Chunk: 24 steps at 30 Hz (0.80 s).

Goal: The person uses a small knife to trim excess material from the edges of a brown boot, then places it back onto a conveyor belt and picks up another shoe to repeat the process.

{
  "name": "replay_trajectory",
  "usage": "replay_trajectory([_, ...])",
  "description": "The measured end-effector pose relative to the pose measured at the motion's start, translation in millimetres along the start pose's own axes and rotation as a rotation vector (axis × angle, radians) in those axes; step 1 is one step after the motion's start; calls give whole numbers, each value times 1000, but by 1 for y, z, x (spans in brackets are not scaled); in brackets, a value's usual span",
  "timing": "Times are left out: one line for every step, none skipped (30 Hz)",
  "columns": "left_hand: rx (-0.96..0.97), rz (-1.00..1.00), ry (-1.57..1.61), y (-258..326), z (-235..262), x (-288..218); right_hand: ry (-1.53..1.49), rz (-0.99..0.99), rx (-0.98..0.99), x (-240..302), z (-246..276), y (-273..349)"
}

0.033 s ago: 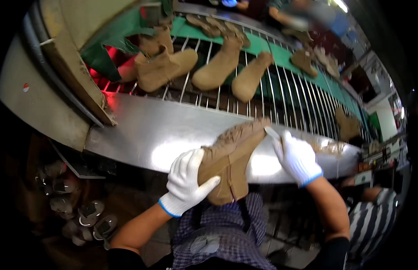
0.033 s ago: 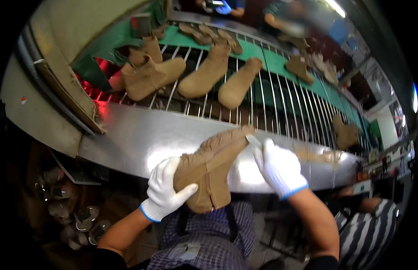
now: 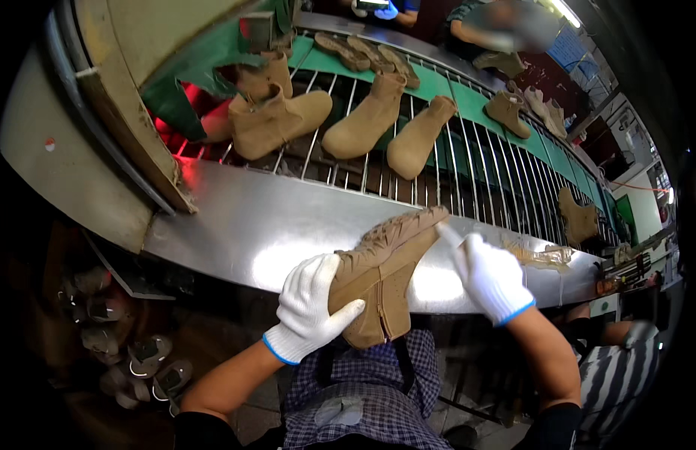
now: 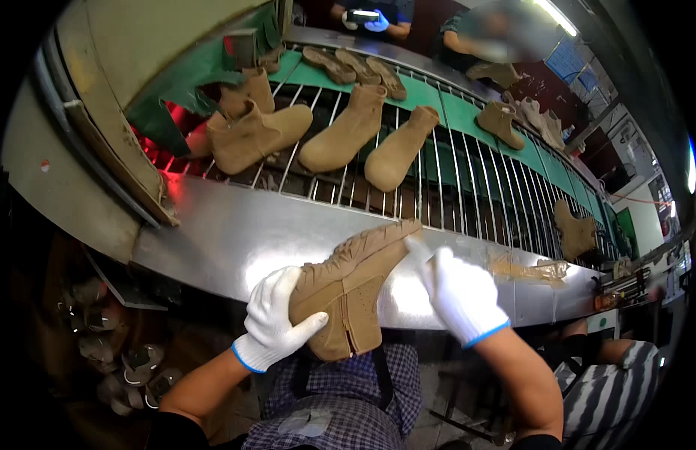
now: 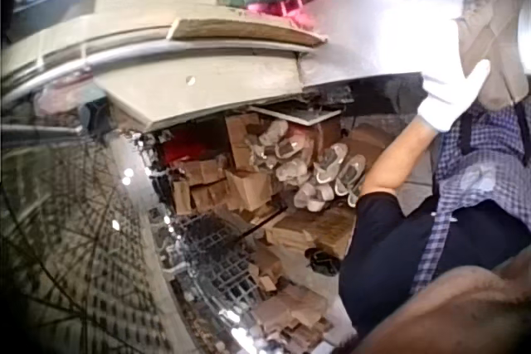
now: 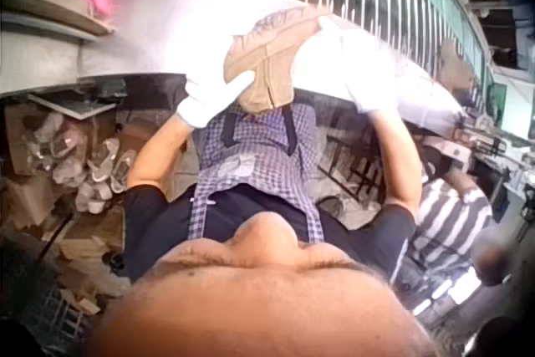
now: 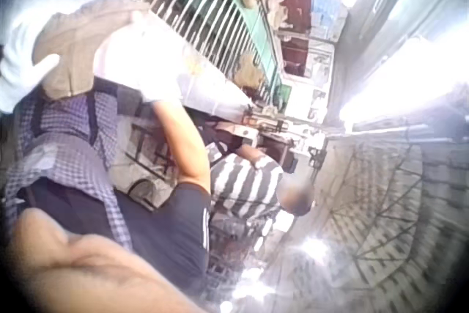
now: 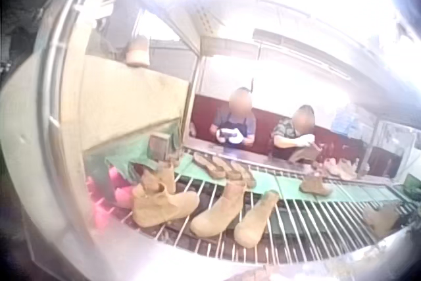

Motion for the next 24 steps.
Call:
replay_trajectory([19, 29, -15, -4, -3, -1, -168, -39, -57, -7, 9, -3])
replay_trajectory([77, 37, -41, -6, -1, -2, 27, 205, -146, 1, 14, -3])
replay_trajectory([134, 38, -75, -14, 5, -4, -27, 163, -33, 6, 10, 1])
replay_trajectory([190, 42, -112, -23, 12, -6, -83, 126, 80, 9, 9, 5])
replay_trajectory([205, 17, -184, -37, 16, -9, -98, 168, 105, 5, 19, -2])
replay_trajectory([240, -22, -209, -48, 22, -17, -130, 144, 70, -2, 11, 0])
replay_trajectory([270, -58, -225, -60, 25, -23, -153, 117, 41, -14, -1, 1])
replay_trajectory([300, -95, -241, -73, 28, -29, -176, 90, 11, -23, -7, 2])
replay_trajectory([382, -111, -240, -81, 27, -33, -225, 47, 71, -24, -4, 2])
replay_trajectory([461, -75, -226, -85, 22, -34, -210, 46, 64, -25, -7, 2])
replay_trajectory([541, -41, -211, -88, 15, -37, -196, 42, 56, -26, -12, 3])
replay_trajectory([619, -19, -207, -95, 11, -39, -185, 35, 33, -25, -14, 2])
replay_trajectory([603, -15, -243, -92, 2, -39, -234, 51, -79, -22, -17, 2])
replay_trajectory([588, 27, -258, -99, -3, -42, -255, 38, -71, -20, -14, 2])
replay_trajectory([583, 74, -276, -102, -8, -44, -264, 36, -62, -16, -14, 0])
replay_trajectory([578, 121, -294, -106, -12, -45, -273, 35, -52, -14, -15, -3])
replay_trajectory([568, 78, -262, -117, -16, -42, -337, 28, -33, -13, -16, -9])
replay_trajectory([616, 133, -242, -121, -21, -41, -395, 19, -6, -14, -18, -15])
replay_trajectory([663, 189, -224, -124, -25, -40, -454, 10, 20, -16, -21, -18])
replay_trajectory([709, 246, -207, -125, -29, -39, -518, 99, -70, -21, -35, -19])
replay_trajectory([672, 199, -204, -121, -29, -36, -579, 186, -168, -25, -45, -20])
replay_trajectory([658, 167, -202, -119, -30, -36, -676, 47, -1, -28, -55, -19])
replay_trajectory([644, 133, -199, -121, -30, -37, -753, -115, 148, -31, -62, -17])
replay_trajectory([636, 117, -204, -118, -28, -36, -645, -90, 46, -31, -54, -14])
Point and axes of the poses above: each hand's wrist, its own y-axis away from the middle knuckle, its own z-axis out of the back of the hand, x = y × z, the point moved 1 cm from there along -y, towards the middle knuckle, and after that the axes turned 5 degrees about -z, right-handed, at the moved point
